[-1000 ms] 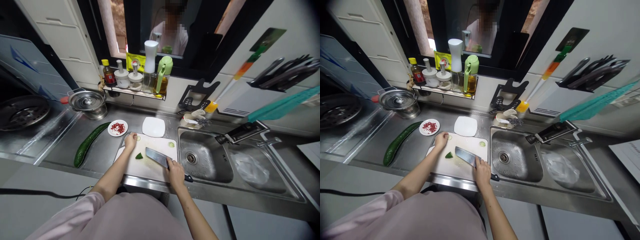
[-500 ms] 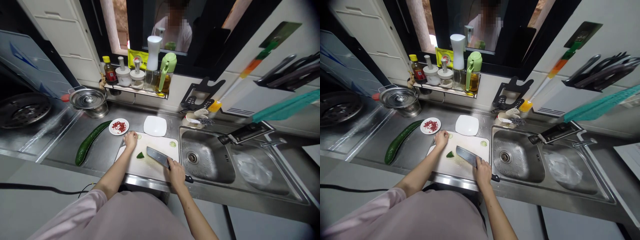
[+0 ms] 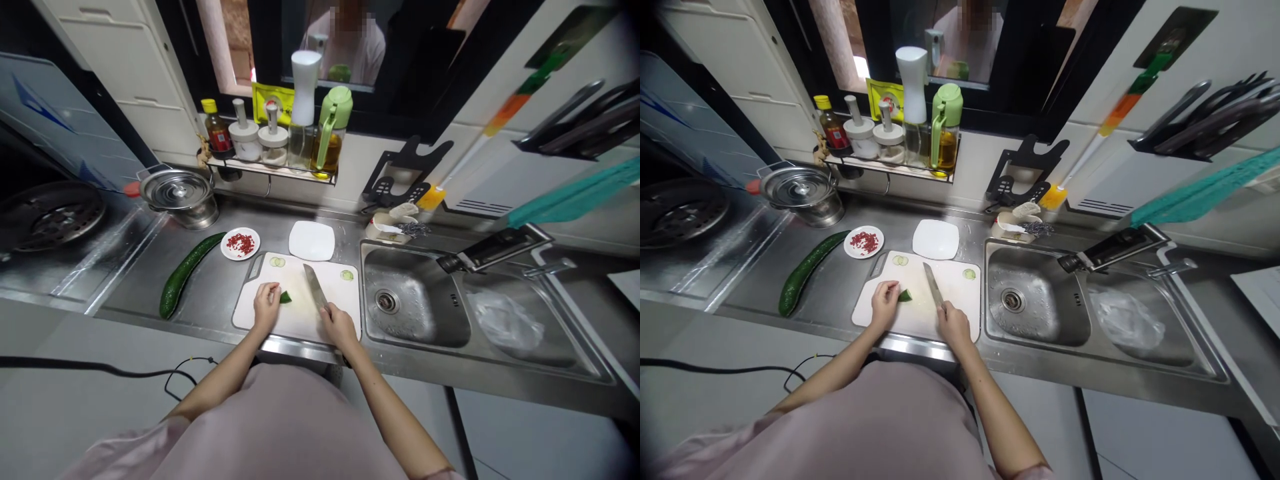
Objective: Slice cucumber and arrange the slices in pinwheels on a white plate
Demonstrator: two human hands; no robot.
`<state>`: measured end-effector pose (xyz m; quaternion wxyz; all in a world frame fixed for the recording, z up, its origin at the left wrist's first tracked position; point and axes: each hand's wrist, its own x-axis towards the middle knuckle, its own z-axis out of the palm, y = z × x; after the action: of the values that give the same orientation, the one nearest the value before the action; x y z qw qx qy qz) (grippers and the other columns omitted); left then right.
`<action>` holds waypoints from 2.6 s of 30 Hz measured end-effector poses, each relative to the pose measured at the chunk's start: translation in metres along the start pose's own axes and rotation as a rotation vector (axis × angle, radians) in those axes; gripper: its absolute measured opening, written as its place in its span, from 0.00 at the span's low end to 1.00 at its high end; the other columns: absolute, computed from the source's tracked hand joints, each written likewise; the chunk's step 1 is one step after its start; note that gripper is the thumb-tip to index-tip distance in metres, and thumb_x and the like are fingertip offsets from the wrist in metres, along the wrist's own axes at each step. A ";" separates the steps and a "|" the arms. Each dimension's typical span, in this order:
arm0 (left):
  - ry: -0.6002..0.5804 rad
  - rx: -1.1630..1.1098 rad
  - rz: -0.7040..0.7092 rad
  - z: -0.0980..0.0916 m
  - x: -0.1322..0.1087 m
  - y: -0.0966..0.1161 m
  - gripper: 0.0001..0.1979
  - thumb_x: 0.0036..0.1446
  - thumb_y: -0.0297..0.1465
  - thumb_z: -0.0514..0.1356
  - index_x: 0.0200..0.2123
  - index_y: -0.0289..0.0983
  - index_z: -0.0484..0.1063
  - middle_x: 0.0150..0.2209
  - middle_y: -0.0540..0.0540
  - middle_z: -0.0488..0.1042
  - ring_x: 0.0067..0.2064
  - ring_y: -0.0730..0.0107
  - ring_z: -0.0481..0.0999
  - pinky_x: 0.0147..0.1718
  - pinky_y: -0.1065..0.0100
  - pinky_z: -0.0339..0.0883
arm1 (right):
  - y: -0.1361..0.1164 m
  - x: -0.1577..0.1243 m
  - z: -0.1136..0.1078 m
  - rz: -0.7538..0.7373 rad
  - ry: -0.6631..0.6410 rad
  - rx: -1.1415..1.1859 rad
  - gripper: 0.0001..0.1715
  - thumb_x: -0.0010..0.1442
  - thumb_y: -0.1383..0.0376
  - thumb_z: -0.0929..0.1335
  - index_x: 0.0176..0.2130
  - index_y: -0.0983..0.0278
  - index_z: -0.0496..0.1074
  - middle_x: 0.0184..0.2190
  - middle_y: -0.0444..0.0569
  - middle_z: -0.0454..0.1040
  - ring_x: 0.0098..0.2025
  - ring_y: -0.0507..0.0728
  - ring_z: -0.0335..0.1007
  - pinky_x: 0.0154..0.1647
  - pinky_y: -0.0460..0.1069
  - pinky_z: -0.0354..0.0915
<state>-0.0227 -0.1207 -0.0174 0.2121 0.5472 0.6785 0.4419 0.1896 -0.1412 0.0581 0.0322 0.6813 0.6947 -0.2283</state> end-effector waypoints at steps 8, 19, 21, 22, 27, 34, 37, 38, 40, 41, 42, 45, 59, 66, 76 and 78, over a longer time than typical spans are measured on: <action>-0.121 0.004 0.192 -0.001 -0.017 -0.011 0.12 0.62 0.36 0.55 0.39 0.40 0.77 0.42 0.43 0.77 0.47 0.66 0.74 0.51 0.60 0.68 | -0.041 -0.007 -0.001 -0.108 -0.089 -0.139 0.18 0.69 0.61 0.54 0.49 0.63 0.66 0.38 0.53 0.78 0.40 0.58 0.74 0.37 0.48 0.58; -0.168 0.054 0.206 0.000 -0.018 -0.016 0.12 0.63 0.35 0.54 0.39 0.41 0.77 0.41 0.44 0.78 0.46 0.67 0.74 0.50 0.62 0.68 | -0.057 -0.014 0.006 -0.166 -0.113 -0.188 0.17 0.69 0.63 0.54 0.48 0.64 0.66 0.37 0.56 0.78 0.41 0.59 0.75 0.39 0.49 0.62; -0.170 0.059 0.203 0.000 -0.018 -0.016 0.12 0.63 0.35 0.53 0.39 0.41 0.77 0.41 0.44 0.77 0.47 0.67 0.74 0.50 0.62 0.67 | -0.057 -0.014 0.006 -0.170 -0.112 -0.192 0.17 0.68 0.63 0.55 0.48 0.65 0.66 0.38 0.56 0.78 0.41 0.59 0.75 0.40 0.49 0.62; -0.172 0.060 0.205 0.001 -0.017 -0.016 0.12 0.63 0.35 0.53 0.39 0.40 0.77 0.41 0.44 0.77 0.46 0.67 0.74 0.50 0.62 0.67 | -0.058 -0.014 0.006 -0.172 -0.116 -0.194 0.17 0.68 0.64 0.55 0.49 0.65 0.66 0.38 0.57 0.78 0.42 0.59 0.75 0.40 0.49 0.62; -0.172 0.060 0.226 0.000 -0.018 -0.015 0.13 0.63 0.36 0.53 0.37 0.40 0.76 0.40 0.44 0.77 0.45 0.67 0.74 0.49 0.62 0.67 | -0.062 -0.015 0.006 -0.175 -0.140 -0.225 0.16 0.67 0.67 0.55 0.49 0.66 0.66 0.37 0.58 0.78 0.43 0.60 0.75 0.39 0.50 0.63; -0.200 0.121 0.242 -0.001 -0.017 -0.015 0.12 0.63 0.33 0.52 0.34 0.39 0.74 0.38 0.44 0.76 0.44 0.67 0.73 0.47 0.64 0.66 | -0.066 -0.016 0.010 -0.172 -0.136 -0.229 0.16 0.66 0.70 0.55 0.47 0.66 0.66 0.36 0.58 0.78 0.42 0.61 0.76 0.38 0.50 0.64; -0.172 0.102 0.304 -0.001 -0.017 -0.015 0.11 0.63 0.32 0.52 0.32 0.39 0.73 0.36 0.44 0.75 0.41 0.67 0.72 0.44 0.65 0.66 | -0.067 -0.015 0.011 -0.168 -0.133 -0.225 0.16 0.66 0.70 0.54 0.47 0.66 0.66 0.36 0.57 0.78 0.42 0.61 0.76 0.38 0.51 0.65; -0.159 0.095 0.327 0.000 -0.017 -0.016 0.11 0.63 0.32 0.52 0.31 0.38 0.73 0.36 0.44 0.75 0.40 0.67 0.72 0.43 0.65 0.66 | -0.067 -0.015 0.011 -0.166 -0.138 -0.222 0.16 0.65 0.70 0.55 0.47 0.66 0.65 0.36 0.57 0.78 0.42 0.60 0.76 0.38 0.50 0.65; -0.130 0.086 0.365 0.001 -0.017 -0.016 0.11 0.63 0.31 0.53 0.31 0.38 0.72 0.34 0.45 0.75 0.39 0.68 0.72 0.42 0.65 0.66 | -0.067 -0.013 0.010 -0.164 -0.155 -0.217 0.15 0.65 0.71 0.56 0.48 0.66 0.65 0.36 0.57 0.78 0.42 0.60 0.76 0.39 0.50 0.65; -0.115 0.082 0.382 0.001 -0.017 -0.016 0.11 0.63 0.31 0.53 0.30 0.38 0.72 0.34 0.45 0.75 0.38 0.68 0.72 0.41 0.65 0.66 | -0.067 -0.012 0.010 -0.166 -0.162 -0.215 0.15 0.64 0.71 0.56 0.48 0.66 0.65 0.37 0.57 0.78 0.42 0.60 0.76 0.39 0.49 0.65; -0.103 0.078 0.397 0.002 -0.017 -0.017 0.10 0.63 0.31 0.53 0.31 0.38 0.72 0.33 0.45 0.75 0.38 0.68 0.72 0.40 0.65 0.66 | -0.067 -0.011 0.010 -0.168 -0.167 -0.213 0.15 0.64 0.71 0.56 0.48 0.66 0.65 0.37 0.57 0.78 0.43 0.60 0.76 0.40 0.49 0.65; -0.087 0.070 0.428 0.003 -0.016 -0.018 0.09 0.63 0.30 0.54 0.31 0.38 0.72 0.33 0.46 0.75 0.37 0.68 0.72 0.40 0.65 0.66 | -0.068 -0.008 0.010 -0.174 -0.163 -0.206 0.15 0.64 0.72 0.56 0.48 0.66 0.65 0.37 0.58 0.77 0.43 0.60 0.75 0.40 0.50 0.65; -0.095 0.050 0.418 0.004 -0.018 -0.019 0.08 0.62 0.29 0.54 0.34 0.39 0.73 0.35 0.45 0.76 0.40 0.67 0.73 0.42 0.63 0.67 | -0.065 -0.004 0.011 -0.179 -0.175 -0.201 0.16 0.63 0.72 0.57 0.47 0.66 0.67 0.38 0.58 0.77 0.44 0.61 0.75 0.39 0.50 0.65; -0.101 0.043 0.424 0.003 -0.017 -0.019 0.08 0.62 0.29 0.54 0.34 0.39 0.73 0.35 0.45 0.76 0.40 0.67 0.73 0.41 0.63 0.67 | -0.066 -0.002 0.013 -0.169 -0.182 -0.193 0.17 0.62 0.73 0.57 0.47 0.66 0.67 0.38 0.58 0.77 0.45 0.60 0.75 0.40 0.50 0.65; -0.089 0.035 0.432 0.004 -0.017 -0.020 0.07 0.62 0.28 0.55 0.35 0.39 0.73 0.36 0.45 0.77 0.40 0.66 0.73 0.42 0.63 0.67 | -0.066 0.004 0.017 -0.169 -0.184 -0.183 0.16 0.61 0.74 0.58 0.46 0.66 0.68 0.38 0.57 0.77 0.45 0.59 0.75 0.41 0.50 0.65; -0.088 0.032 0.435 0.005 -0.017 -0.020 0.07 0.62 0.28 0.55 0.35 0.39 0.73 0.36 0.45 0.77 0.40 0.66 0.73 0.41 0.63 0.67 | -0.065 0.005 0.017 -0.165 -0.194 -0.184 0.17 0.61 0.74 0.58 0.47 0.66 0.67 0.38 0.58 0.77 0.45 0.59 0.75 0.41 0.50 0.65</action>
<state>-0.0252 -0.1346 -0.0397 0.1326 0.7028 0.5413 0.4420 0.1220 -0.1406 0.0587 0.1424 0.5910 0.7599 -0.2304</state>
